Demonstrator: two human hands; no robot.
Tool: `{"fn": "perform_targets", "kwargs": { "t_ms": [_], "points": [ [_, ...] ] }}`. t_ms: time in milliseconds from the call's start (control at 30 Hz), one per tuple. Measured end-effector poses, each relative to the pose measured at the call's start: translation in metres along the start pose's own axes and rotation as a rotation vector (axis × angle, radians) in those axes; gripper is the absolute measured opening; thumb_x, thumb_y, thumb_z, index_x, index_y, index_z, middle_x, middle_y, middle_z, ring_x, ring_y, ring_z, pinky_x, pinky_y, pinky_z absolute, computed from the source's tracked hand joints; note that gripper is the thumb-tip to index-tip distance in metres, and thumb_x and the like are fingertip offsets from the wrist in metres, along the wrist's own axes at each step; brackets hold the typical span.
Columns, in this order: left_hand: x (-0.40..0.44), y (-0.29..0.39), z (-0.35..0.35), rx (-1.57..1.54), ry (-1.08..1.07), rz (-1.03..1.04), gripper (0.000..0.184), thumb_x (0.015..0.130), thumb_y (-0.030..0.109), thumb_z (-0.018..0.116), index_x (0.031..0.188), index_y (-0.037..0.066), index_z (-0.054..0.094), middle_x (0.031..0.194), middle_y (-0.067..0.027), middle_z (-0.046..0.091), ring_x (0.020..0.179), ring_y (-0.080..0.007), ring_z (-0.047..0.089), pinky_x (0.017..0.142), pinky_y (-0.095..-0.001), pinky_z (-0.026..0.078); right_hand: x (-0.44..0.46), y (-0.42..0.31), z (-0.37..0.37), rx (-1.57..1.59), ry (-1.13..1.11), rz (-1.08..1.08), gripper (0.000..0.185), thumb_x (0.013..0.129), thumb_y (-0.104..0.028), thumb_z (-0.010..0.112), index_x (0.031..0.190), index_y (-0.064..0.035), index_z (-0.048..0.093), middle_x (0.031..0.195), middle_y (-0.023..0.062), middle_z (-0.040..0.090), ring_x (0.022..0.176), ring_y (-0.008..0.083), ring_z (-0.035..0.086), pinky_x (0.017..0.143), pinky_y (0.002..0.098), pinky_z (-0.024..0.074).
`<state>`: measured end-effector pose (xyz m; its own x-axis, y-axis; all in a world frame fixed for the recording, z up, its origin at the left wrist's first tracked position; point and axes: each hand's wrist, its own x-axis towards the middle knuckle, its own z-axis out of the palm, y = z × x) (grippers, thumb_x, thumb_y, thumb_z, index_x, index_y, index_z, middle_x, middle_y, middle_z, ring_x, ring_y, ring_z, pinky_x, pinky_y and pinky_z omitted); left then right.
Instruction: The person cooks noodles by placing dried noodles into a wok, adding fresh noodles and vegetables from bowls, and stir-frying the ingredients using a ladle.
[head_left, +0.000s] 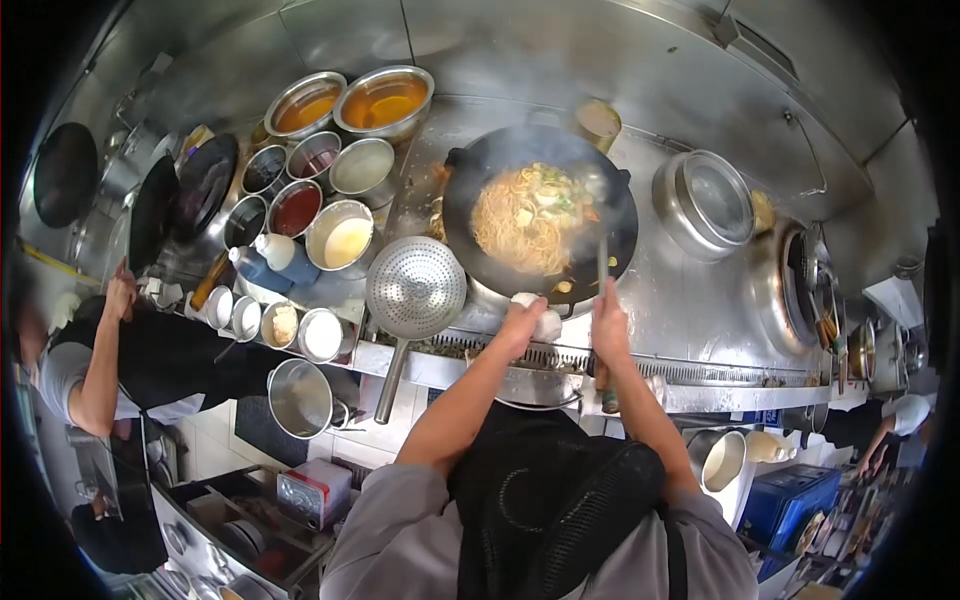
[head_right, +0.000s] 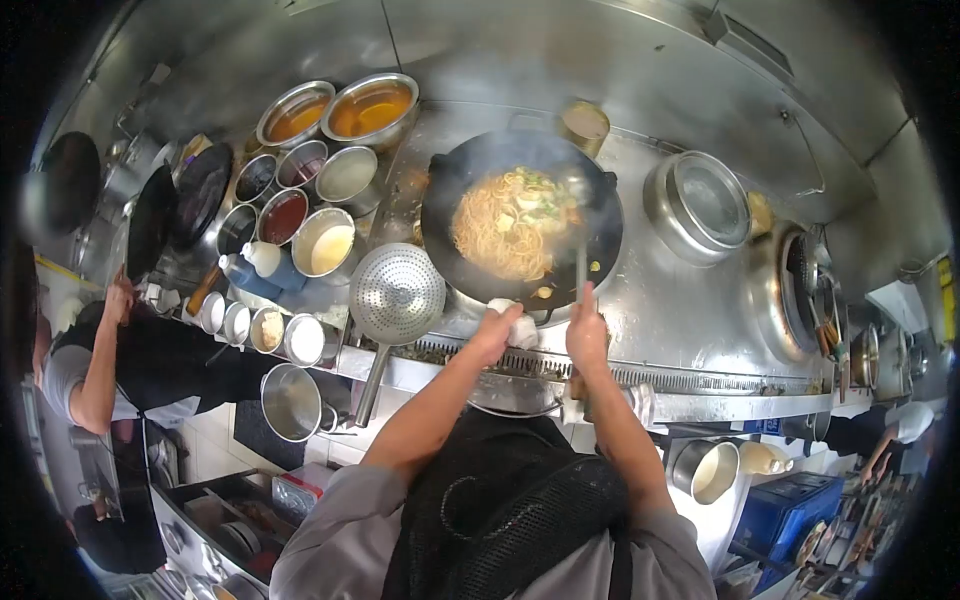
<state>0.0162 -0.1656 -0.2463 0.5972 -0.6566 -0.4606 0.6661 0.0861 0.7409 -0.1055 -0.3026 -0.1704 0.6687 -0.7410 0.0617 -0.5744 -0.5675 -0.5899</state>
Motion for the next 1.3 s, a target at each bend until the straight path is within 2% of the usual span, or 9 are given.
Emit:
{"fn": "perform_targets", "kwargs": {
  "t_ms": [200, 300, 400, 533, 600, 700, 833, 1033, 1300],
  "points": [
    [0.001, 0.002, -0.006, -0.009, -0.052, -0.044, 0.038, 0.095, 0.021, 0.062, 0.124, -0.001, 0.05, 0.112, -0.0096, 0.06, 0.098, -0.0223, 0.063, 0.081, -0.0395, 0.054, -0.006, -0.045, -0.053, 0.69, -0.467, 0.346, 0.051, 0.098, -0.02, 0.053, 0.144, -0.0031, 0.042, 0.092, 0.0271, 0.068, 0.073, 0.0376, 0.068, 0.068, 0.048, 0.0516],
    [0.001, 0.001, -0.005, -0.02, -0.083, 0.005, 0.036, 0.095, 0.022, 0.063, 0.121, 0.001, 0.05, 0.112, -0.0088, 0.06, 0.096, -0.0207, 0.063, 0.079, -0.0384, 0.054, 0.023, -0.031, -0.042, 0.287, -0.09, -0.001, 0.046, 0.099, -0.02, 0.052, 0.141, -0.0015, 0.046, 0.105, 0.0235, 0.069, 0.079, 0.0306, 0.068, 0.07, 0.0398, 0.0535],
    [-0.004, 0.006, 0.001, -0.017, -0.051, -0.006, 0.035, 0.095, 0.024, 0.063, 0.119, 0.001, 0.052, 0.108, -0.0081, 0.061, 0.093, -0.0208, 0.063, 0.077, -0.0381, 0.055, 0.059, -0.03, -0.016, 0.21, -0.058, 0.057, 0.047, 0.098, -0.019, 0.053, 0.142, -0.0034, 0.046, 0.113, 0.0252, 0.066, 0.091, 0.0302, 0.069, 0.077, 0.0389, 0.053],
    [-0.005, 0.01, 0.001, -0.002, -0.046, -0.041, 0.035, 0.095, 0.025, 0.063, 0.118, 0.001, 0.053, 0.106, -0.0082, 0.062, 0.091, -0.0213, 0.064, 0.076, -0.0384, 0.055, 0.039, -0.062, -0.037, 0.334, -0.392, 0.325, 0.047, 0.097, -0.017, 0.055, 0.142, -0.0067, 0.047, 0.12, 0.0274, 0.062, 0.106, 0.0364, 0.065, 0.089, 0.0408, 0.0495],
    [-0.008, 0.017, 0.003, 0.01, -0.039, -0.06, 0.036, 0.095, 0.026, 0.063, 0.119, 0.001, 0.054, 0.107, -0.0082, 0.063, 0.09, -0.0215, 0.065, 0.075, -0.0387, 0.055, 0.029, -0.006, -0.024, 0.303, -0.412, -0.31, 0.048, 0.095, -0.015, 0.058, 0.142, -0.0114, 0.048, 0.119, 0.0254, 0.063, 0.103, 0.0396, 0.064, 0.087, 0.0416, 0.0503],
    [-0.013, 0.02, 0.007, 0.054, -0.005, -0.051, 0.04, 0.093, 0.028, 0.064, 0.121, 0.001, 0.053, 0.11, -0.0088, 0.064, 0.093, -0.0218, 0.066, 0.076, -0.039, 0.055, 0.008, 0.032, -0.09, -0.25, -0.421, -0.384, 0.058, 0.092, -0.022, 0.061, 0.144, -0.0396, 0.044, 0.095, 0.0158, 0.065, 0.084, 0.036, 0.066, 0.078, 0.0476, 0.0527],
    [-0.008, 0.015, 0.005, 0.021, 0.026, -0.029, 0.039, 0.093, 0.026, 0.064, 0.121, 0.001, 0.053, 0.11, -0.0098, 0.064, 0.094, -0.0218, 0.065, 0.076, -0.0383, 0.055, -0.01, 0.044, -0.179, -0.658, -0.195, -0.437, 0.045, 0.092, -0.027, 0.061, 0.136, -0.0389, 0.054, 0.095, 0.0067, 0.066, 0.064, 0.0304, 0.065, 0.059, 0.0444, 0.0531],
    [-0.013, 0.012, 0.011, -0.028, 0.052, 0.028, 0.031, 0.096, 0.021, 0.059, 0.119, 0.001, 0.051, 0.106, -0.0093, 0.062, 0.09, -0.0214, 0.064, 0.074, -0.0379, 0.055, -0.038, -0.058, -0.309, -0.632, -0.185, -0.409, 0.037, 0.09, -0.023, 0.064, 0.127, -0.0268, 0.064, 0.089, 0.0093, 0.068, 0.07, 0.0326, 0.066, 0.065, 0.0443, 0.0533],
    [-0.007, -0.002, 0.01, -0.073, 0.063, 0.097, 0.032, 0.096, 0.019, 0.058, 0.121, 0.0, 0.05, 0.109, -0.0096, 0.061, 0.094, -0.021, 0.063, 0.077, -0.0381, 0.054, -0.038, -0.043, -0.265, -0.656, -0.429, -0.285, 0.036, 0.09, -0.02, 0.064, 0.127, -0.0231, 0.065, 0.087, 0.0191, 0.068, 0.081, 0.0375, 0.067, 0.073, 0.0462, 0.0524]
  ]
}}
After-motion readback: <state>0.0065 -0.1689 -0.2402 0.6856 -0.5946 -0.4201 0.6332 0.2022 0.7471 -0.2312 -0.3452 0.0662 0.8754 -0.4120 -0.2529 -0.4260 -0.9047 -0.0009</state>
